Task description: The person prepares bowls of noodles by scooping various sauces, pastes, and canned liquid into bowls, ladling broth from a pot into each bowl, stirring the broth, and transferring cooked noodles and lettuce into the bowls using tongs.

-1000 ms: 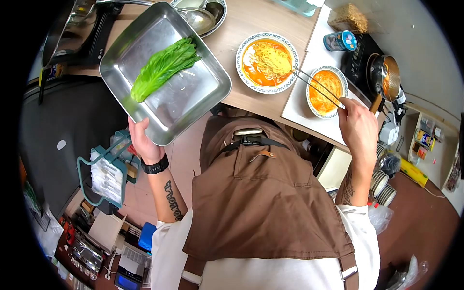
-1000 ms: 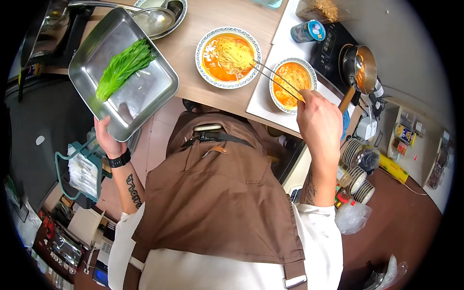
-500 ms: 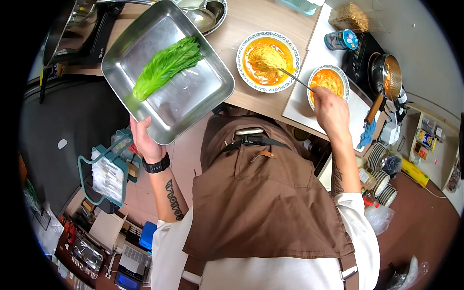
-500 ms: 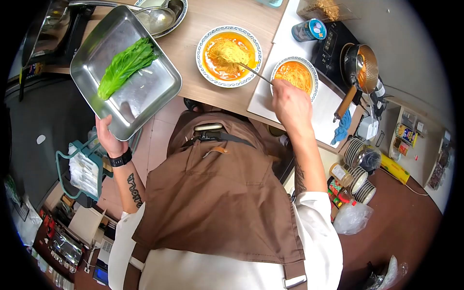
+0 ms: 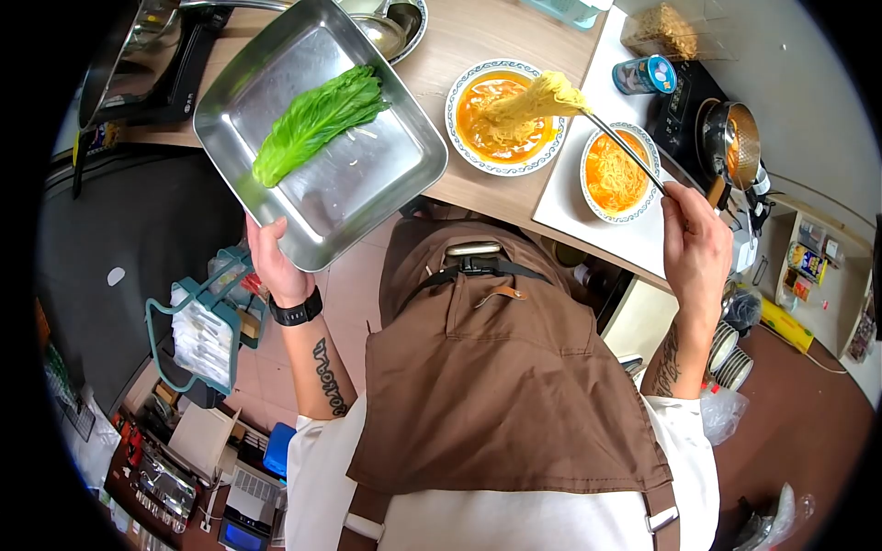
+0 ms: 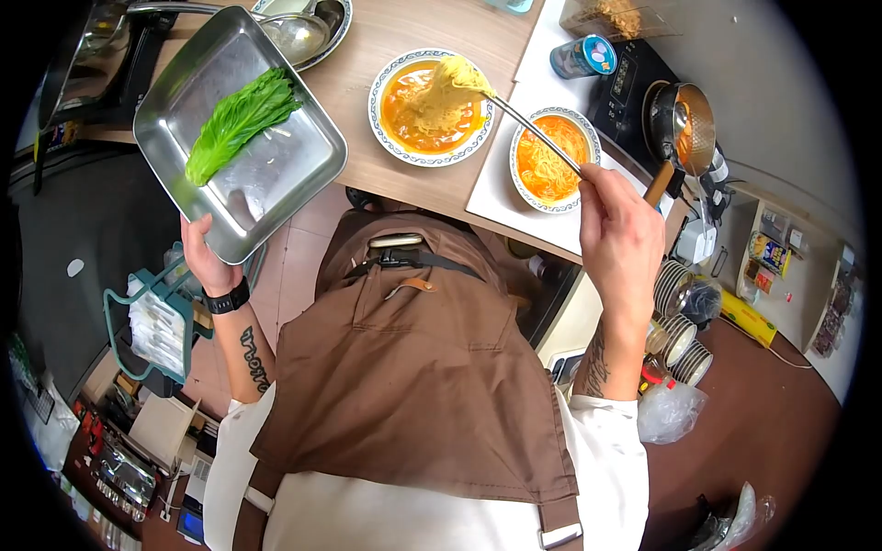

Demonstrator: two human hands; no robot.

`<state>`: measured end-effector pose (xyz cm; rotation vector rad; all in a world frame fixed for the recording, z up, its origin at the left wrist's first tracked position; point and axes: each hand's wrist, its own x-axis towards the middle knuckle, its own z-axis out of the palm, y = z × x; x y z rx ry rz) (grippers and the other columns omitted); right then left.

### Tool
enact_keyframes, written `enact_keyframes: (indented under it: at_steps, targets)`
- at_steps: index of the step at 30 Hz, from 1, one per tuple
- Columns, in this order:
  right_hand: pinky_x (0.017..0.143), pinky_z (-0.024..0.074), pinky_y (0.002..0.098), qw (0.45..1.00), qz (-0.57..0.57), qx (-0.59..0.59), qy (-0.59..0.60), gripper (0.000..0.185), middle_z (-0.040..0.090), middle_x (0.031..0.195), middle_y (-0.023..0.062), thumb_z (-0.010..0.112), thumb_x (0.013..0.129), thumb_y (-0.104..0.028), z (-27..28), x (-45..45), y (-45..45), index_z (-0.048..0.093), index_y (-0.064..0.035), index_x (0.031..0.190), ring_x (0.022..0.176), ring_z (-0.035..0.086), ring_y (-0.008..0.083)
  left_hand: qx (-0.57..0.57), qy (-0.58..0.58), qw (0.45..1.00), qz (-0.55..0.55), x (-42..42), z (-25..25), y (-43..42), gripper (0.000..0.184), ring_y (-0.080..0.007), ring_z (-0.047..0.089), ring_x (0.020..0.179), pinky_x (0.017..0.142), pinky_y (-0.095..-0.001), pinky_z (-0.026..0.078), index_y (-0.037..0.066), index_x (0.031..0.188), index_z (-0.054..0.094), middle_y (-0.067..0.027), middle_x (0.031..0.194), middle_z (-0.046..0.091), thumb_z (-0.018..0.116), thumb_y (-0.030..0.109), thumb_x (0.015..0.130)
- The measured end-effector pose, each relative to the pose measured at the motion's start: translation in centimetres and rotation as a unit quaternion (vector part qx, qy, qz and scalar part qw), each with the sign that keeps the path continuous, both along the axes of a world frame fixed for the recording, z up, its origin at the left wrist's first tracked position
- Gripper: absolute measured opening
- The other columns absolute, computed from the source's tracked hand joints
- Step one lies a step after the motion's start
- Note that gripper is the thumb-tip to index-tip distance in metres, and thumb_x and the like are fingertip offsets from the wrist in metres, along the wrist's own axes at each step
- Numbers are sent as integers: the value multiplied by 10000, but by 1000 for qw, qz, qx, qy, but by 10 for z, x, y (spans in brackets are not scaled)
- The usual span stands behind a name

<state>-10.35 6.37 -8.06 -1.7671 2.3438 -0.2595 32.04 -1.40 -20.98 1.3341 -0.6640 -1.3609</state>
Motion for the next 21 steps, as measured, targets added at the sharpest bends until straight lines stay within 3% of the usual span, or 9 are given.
enact_keyframes:
  at_steps: [4, 8, 12, 15, 19, 21]
  targets:
    - [714, 544, 394, 1000, 20, -3, -3, 151, 717, 959, 137, 663, 891, -117, -26, 0, -5, 701, -67, 1028, 788, 688, 340, 2, -5, 1000, -2, 2, -3, 1, 570, -229, 585, 1146, 985, -342, 462, -28, 1428, 423, -128, 1286, 567, 488, 109, 878]
    - [728, 544, 438, 995, 57, 84, 17, 184, 704, 947, 139, 628, 906, -180, -63, 8, -8, 679, -81, 1053, 806, 682, 351, 1, 2, 1000, 7, -3, 3, 1, 562, -228, 587, 1141, 981, -344, 466, -25, 1418, 433, -126, 1277, 571, 494, 113, 876]
    - [748, 543, 443, 983, 58, 170, 43, 196, 705, 939, 153, 634, 892, -181, -52, 1, -2, 687, -73, 1047, 826, 686, 351, 0, -13, 1000, 5, -1, 1, 2, 566, -230, 586, 1143, 983, -346, 465, -22, 1419, 433, -127, 1278, 571, 499, 120, 874]
    - [768, 538, 460, 984, 47, 169, 44, 200, 717, 957, 155, 613, 894, -197, -45, -4, -12, 704, -67, 1016, 862, 693, 343, 1, -17, 1000, 7, -2, 2, 2, 573, -228, 585, 1143, 984, -346, 462, -21, 1425, 429, -127, 1280, 571, 498, 121, 874]
    - [751, 550, 453, 984, 117, 128, 46, 164, 696, 874, 164, 572, 891, -172, -117, 10, -30, 664, -38, 914, 821, 693, 343, 5, -13, 1000, 10, -4, 5, 1, 580, -225, 584, 1143, 989, -345, 458, -21, 1432, 424, -126, 1280, 572, 495, 118, 874]
    - [753, 551, 455, 983, 121, 130, 41, 158, 697, 877, 163, 571, 889, -170, -117, 11, -27, 659, -39, 902, 815, 694, 343, 1, -20, 1000, -4, -4, 8, 1, 556, -234, 586, 1152, 990, -350, 467, -26, 1414, 441, -130, 1285, 567, 477, 122, 879]
